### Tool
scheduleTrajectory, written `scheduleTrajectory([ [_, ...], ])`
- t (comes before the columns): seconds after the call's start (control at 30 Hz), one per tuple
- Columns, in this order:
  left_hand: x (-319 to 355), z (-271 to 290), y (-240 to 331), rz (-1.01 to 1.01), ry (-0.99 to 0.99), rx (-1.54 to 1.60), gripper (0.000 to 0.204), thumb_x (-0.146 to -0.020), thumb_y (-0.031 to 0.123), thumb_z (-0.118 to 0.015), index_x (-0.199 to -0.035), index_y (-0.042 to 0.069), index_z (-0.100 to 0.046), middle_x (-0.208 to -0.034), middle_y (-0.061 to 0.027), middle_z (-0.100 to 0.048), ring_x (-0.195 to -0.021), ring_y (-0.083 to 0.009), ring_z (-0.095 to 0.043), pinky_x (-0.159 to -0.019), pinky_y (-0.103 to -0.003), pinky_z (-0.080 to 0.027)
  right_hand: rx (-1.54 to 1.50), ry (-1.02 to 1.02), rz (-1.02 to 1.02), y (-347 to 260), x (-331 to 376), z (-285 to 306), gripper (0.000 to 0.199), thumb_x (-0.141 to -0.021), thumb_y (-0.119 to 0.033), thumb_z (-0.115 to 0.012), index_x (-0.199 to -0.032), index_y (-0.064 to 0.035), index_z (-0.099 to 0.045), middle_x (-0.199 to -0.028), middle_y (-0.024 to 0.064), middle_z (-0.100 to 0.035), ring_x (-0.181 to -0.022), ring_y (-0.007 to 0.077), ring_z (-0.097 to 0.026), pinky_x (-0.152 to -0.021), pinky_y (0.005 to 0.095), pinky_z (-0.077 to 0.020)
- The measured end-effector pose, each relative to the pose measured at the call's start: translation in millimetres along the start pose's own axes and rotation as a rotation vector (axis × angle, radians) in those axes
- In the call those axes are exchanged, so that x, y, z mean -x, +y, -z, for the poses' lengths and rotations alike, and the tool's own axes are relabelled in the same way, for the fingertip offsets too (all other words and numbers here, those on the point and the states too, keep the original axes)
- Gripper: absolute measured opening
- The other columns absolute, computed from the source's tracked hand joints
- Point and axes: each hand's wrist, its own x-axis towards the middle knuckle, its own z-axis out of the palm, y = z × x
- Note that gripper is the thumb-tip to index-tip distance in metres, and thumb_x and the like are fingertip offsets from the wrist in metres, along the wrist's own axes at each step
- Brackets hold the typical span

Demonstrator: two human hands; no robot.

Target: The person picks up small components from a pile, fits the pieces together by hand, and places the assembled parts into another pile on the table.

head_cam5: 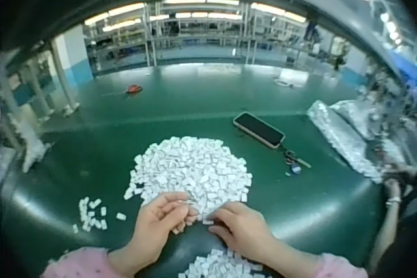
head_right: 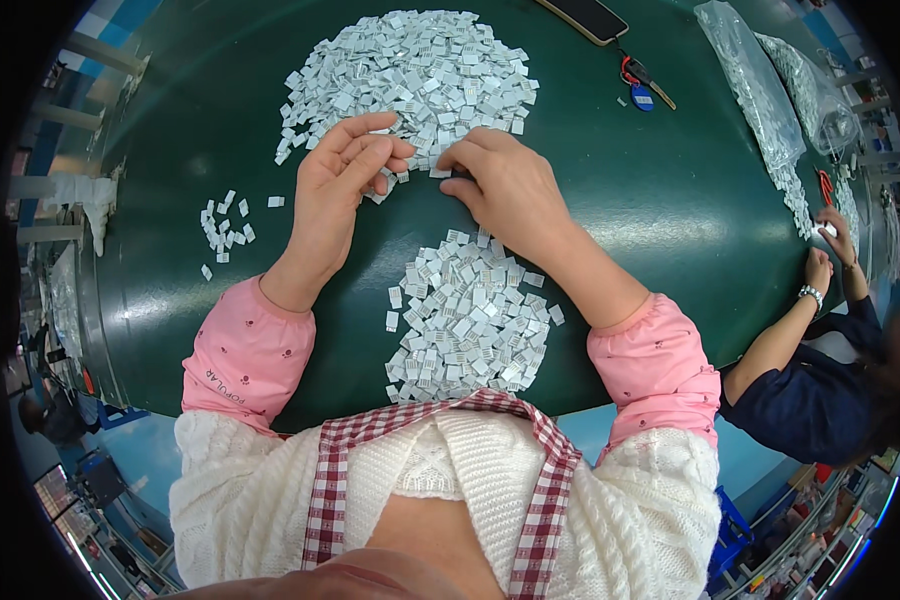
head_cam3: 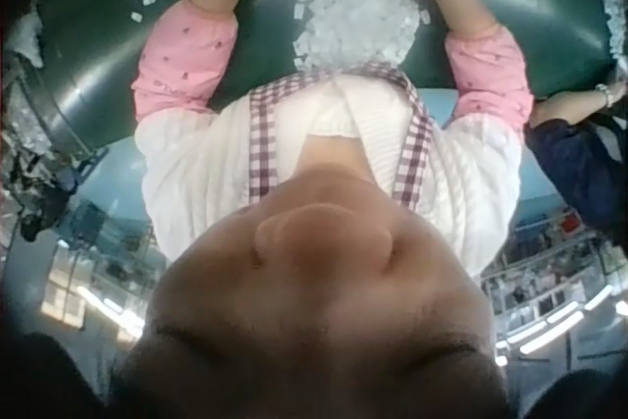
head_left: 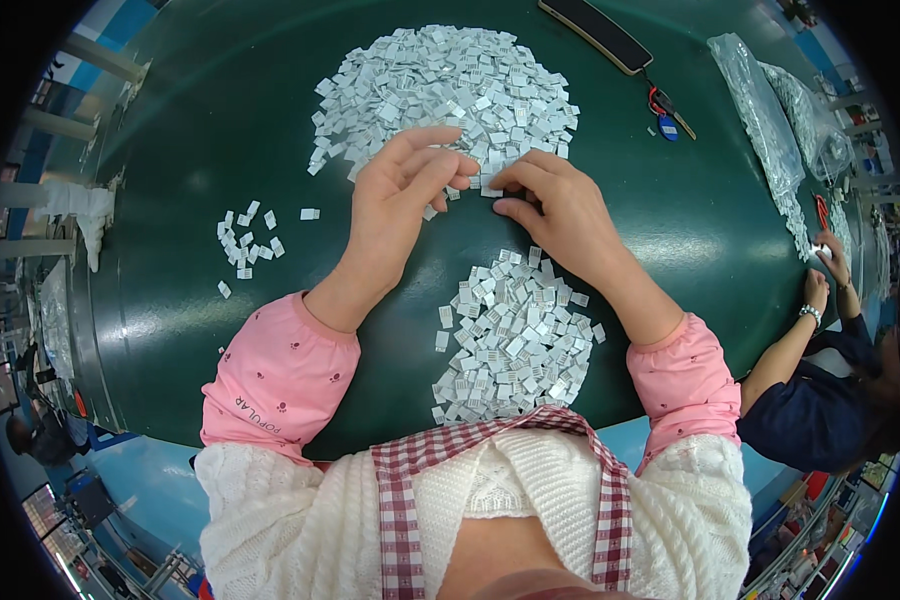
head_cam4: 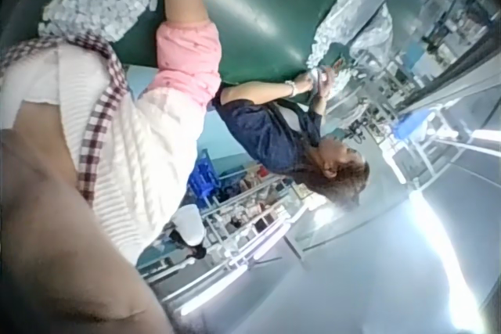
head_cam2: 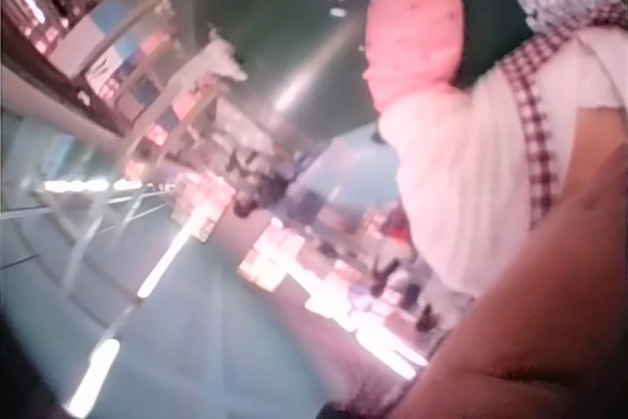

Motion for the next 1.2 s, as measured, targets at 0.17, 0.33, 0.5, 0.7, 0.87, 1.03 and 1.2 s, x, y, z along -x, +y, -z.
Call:
scheduleTrajectory([
  [0.17,0.4,-1.4,-0.3,-0.006,-0.021,-0.049,0.026,-0.101,0.010,-0.060,-0.125,0.001,-0.064,-0.104,-0.0106,-0.072,-0.086,-0.0095,-0.061,-0.069,-0.020,-0.046,0.147,0.041,0.058,1.9,-1.3,-7.9,0.010,-0.085,0.001,-0.073,-0.093,-0.0036,-0.073,-0.093,0.0024,-0.068,-0.071,0.0152,-0.056,-0.067,0.0263,-0.0469],
  [0.33,2.2,-3.1,1.0,0.036,-0.052,-0.081,0.023,-0.099,0.013,-0.063,-0.120,0.003,-0.067,-0.098,-0.0073,-0.072,-0.081,-0.0085,-0.059,-0.068,-0.019,-0.045,-0.111,0.079,0.018,-0.3,-4.1,4.1,0.013,-0.081,0.004,-0.074,-0.092,-0.0035,-0.074,-0.095,0.0026,-0.068,-0.073,0.0152,-0.058,-0.066,0.0259,-0.0472],
  [0.5,3.4,-2.8,2.5,0.205,-0.125,-0.058,0.020,-0.098,0.016,-0.065,-0.114,0.004,-0.069,-0.092,-0.0050,-0.070,-0.074,-0.0057,-0.054,-0.061,-0.016,-0.040,-0.187,0.213,0.162,-0.6,-2.2,2.7,0.018,-0.079,0.007,-0.076,-0.093,-0.0035,-0.076,-0.096,0.0029,-0.069,-0.075,0.0145,-0.060,-0.065,0.0250,-0.0469],
  [0.7,5.6,5.6,2.5,0.325,-0.200,0.024,0.019,-0.098,0.020,-0.067,-0.105,0.003,-0.070,-0.089,-0.0045,-0.068,-0.068,-0.0020,-0.049,-0.051,-0.013,-0.029,-0.240,0.236,0.156,-9.1,-0.6,0.0,0.021,-0.078,0.008,-0.076,-0.095,-0.0041,-0.078,-0.096,0.0038,-0.072,-0.076,0.0144,-0.062,-0.065,0.0248,-0.0472],
  [0.87,2.6,5.2,1.4,0.415,-0.180,0.108,0.018,-0.097,0.018,-0.068,-0.100,0.000,-0.069,-0.082,-0.0024,-0.063,-0.062,-0.0012,-0.043,-0.047,-0.014,-0.025,-0.317,0.199,0.138,-1.3,1.3,-6.4,0.027,-0.078,0.003,-0.079,-0.104,-0.0036,-0.077,-0.095,0.0061,-0.073,-0.075,0.0163,-0.063,-0.065,0.0260,-0.0495],
  [1.03,0.9,2.8,7.8,0.373,-0.161,0.044,0.011,-0.100,0.010,-0.059,-0.100,-0.001,-0.063,-0.080,-0.0030,-0.057,-0.060,-0.0013,-0.039,-0.045,-0.015,-0.023,-0.464,0.164,0.105,3.0,-3.5,-10.4,0.021,-0.080,-0.007,-0.081,-0.100,-0.0044,-0.075,-0.089,0.0035,-0.072,-0.070,0.0147,-0.063,-0.064,0.0259,-0.0513],
  [1.2,-0.1,-12.4,7.4,0.385,-0.148,-0.002,0.015,-0.103,0.014,-0.060,-0.110,0.001,-0.063,-0.074,0.0012,-0.055,-0.055,0.0011,-0.037,-0.043,-0.013,-0.020,-0.574,0.177,0.064,4.0,4.0,2.8,0.023,-0.074,-0.004,-0.082,-0.095,-0.0046,-0.075,-0.087,0.0036,-0.069,-0.071,0.0163,-0.063,-0.066,0.0274,-0.0513],
])
